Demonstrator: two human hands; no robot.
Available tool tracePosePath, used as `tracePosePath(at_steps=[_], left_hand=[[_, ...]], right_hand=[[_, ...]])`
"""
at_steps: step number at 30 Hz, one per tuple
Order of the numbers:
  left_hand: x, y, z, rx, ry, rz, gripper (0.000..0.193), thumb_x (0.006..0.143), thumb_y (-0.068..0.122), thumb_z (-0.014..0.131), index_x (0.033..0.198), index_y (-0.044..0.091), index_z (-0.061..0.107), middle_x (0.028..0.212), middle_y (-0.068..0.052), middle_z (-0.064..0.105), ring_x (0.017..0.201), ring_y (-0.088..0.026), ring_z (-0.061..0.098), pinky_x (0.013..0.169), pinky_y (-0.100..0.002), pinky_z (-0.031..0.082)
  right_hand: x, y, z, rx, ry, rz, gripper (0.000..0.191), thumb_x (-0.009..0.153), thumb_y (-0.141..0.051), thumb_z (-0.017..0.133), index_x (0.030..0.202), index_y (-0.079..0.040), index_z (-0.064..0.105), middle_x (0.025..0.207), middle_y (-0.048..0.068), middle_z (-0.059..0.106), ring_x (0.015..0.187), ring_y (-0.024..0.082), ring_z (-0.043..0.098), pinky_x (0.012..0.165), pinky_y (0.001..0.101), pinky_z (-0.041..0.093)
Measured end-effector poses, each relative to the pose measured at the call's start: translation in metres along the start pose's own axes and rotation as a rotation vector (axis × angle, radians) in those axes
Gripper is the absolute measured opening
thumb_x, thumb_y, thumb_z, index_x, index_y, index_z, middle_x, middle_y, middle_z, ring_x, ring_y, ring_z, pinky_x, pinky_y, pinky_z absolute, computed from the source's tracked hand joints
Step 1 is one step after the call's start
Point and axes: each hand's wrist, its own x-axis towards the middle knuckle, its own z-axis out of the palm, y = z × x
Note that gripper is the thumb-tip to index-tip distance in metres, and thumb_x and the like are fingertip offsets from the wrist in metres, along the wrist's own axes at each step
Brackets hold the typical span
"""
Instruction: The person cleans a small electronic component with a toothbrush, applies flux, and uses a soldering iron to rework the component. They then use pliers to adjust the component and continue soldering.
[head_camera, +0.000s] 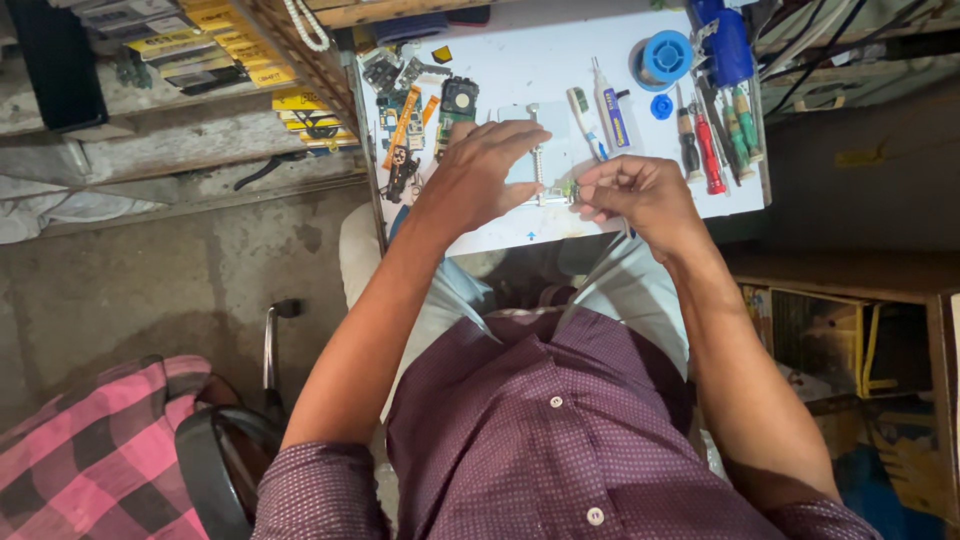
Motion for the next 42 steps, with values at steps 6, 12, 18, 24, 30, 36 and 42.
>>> tracePosePath(at_steps=[6, 12, 18, 24, 30, 36, 42], left_hand=[[0.007, -0.003, -0.001, -0.009, -0.009, 0.021, 0.058, 0.080, 0.023, 0.082, 0.132, 0.005, 0.064, 0.137, -0.013, 0.063, 0.124, -0.032, 0.059, 0.103, -0.045, 0.039], [0.013, -0.006, -0.005, -0.130, -0.086, -0.012, 0.049, 0.081, 0.018, 0.081, 0.126, 0.002, 0.068, 0.122, -0.012, 0.065, 0.114, -0.032, 0.062, 0.099, -0.042, 0.049], [0.015, -0.007, -0.005, -0.167, -0.089, -0.021, 0.047, 0.081, 0.017, 0.081, 0.123, 0.001, 0.069, 0.119, -0.013, 0.064, 0.113, -0.032, 0.063, 0.098, -0.040, 0.050], [0.016, -0.011, -0.005, -0.053, -0.065, -0.026, 0.059, 0.075, 0.025, 0.084, 0.126, 0.001, 0.067, 0.134, -0.015, 0.058, 0.123, -0.035, 0.056, 0.106, -0.044, 0.045], [0.023, -0.013, -0.008, 0.137, -0.019, 0.025, 0.060, 0.066, 0.037, 0.089, 0.114, 0.006, 0.069, 0.149, -0.022, 0.047, 0.130, -0.041, 0.047, 0.106, -0.057, 0.032], [0.024, -0.013, -0.015, 0.111, -0.076, -0.008, 0.073, 0.067, 0.042, 0.085, 0.127, 0.006, 0.065, 0.145, -0.014, 0.058, 0.131, -0.032, 0.050, 0.105, -0.047, 0.032], [0.025, -0.016, -0.017, 0.146, -0.048, 0.039, 0.091, 0.064, 0.047, 0.085, 0.138, -0.001, 0.059, 0.139, -0.016, 0.061, 0.128, -0.030, 0.053, 0.103, -0.045, 0.033]], right_hand=[[-0.001, -0.005, 0.007, 0.000, 0.011, 0.066, 0.016, 0.091, 0.003, 0.071, 0.107, 0.007, 0.072, 0.091, 0.012, 0.075, 0.078, 0.014, 0.073, 0.069, 0.0256, 0.060], [0.001, -0.010, 0.009, -0.005, 0.000, 0.022, 0.016, 0.092, 0.005, 0.070, 0.107, 0.008, 0.072, 0.091, 0.012, 0.075, 0.080, 0.015, 0.074, 0.073, 0.0263, 0.061], [-0.002, -0.015, 0.015, -0.003, 0.042, 0.055, 0.014, 0.092, 0.005, 0.071, 0.106, 0.009, 0.073, 0.091, 0.013, 0.075, 0.081, 0.016, 0.074, 0.077, 0.0279, 0.063], [-0.006, -0.018, 0.020, 0.000, 0.047, 0.077, 0.018, 0.091, 0.004, 0.071, 0.108, 0.009, 0.073, 0.092, 0.014, 0.076, 0.083, 0.017, 0.076, 0.078, 0.0285, 0.063], [-0.006, -0.009, 0.019, 0.002, 0.048, 0.002, 0.017, 0.092, 0.003, 0.071, 0.108, 0.008, 0.072, 0.094, 0.013, 0.076, 0.083, 0.016, 0.075, 0.078, 0.0269, 0.061], [-0.004, -0.004, 0.020, 0.022, 0.050, -0.033, 0.016, 0.092, 0.005, 0.071, 0.108, 0.008, 0.072, 0.095, 0.012, 0.076, 0.082, 0.014, 0.073, 0.078, 0.0259, 0.060], [-0.008, -0.005, 0.025, -0.026, 0.066, 0.011, 0.016, 0.092, 0.003, 0.071, 0.107, 0.005, 0.074, 0.089, 0.009, 0.076, 0.076, 0.011, 0.070, 0.068, 0.0242, 0.057]])
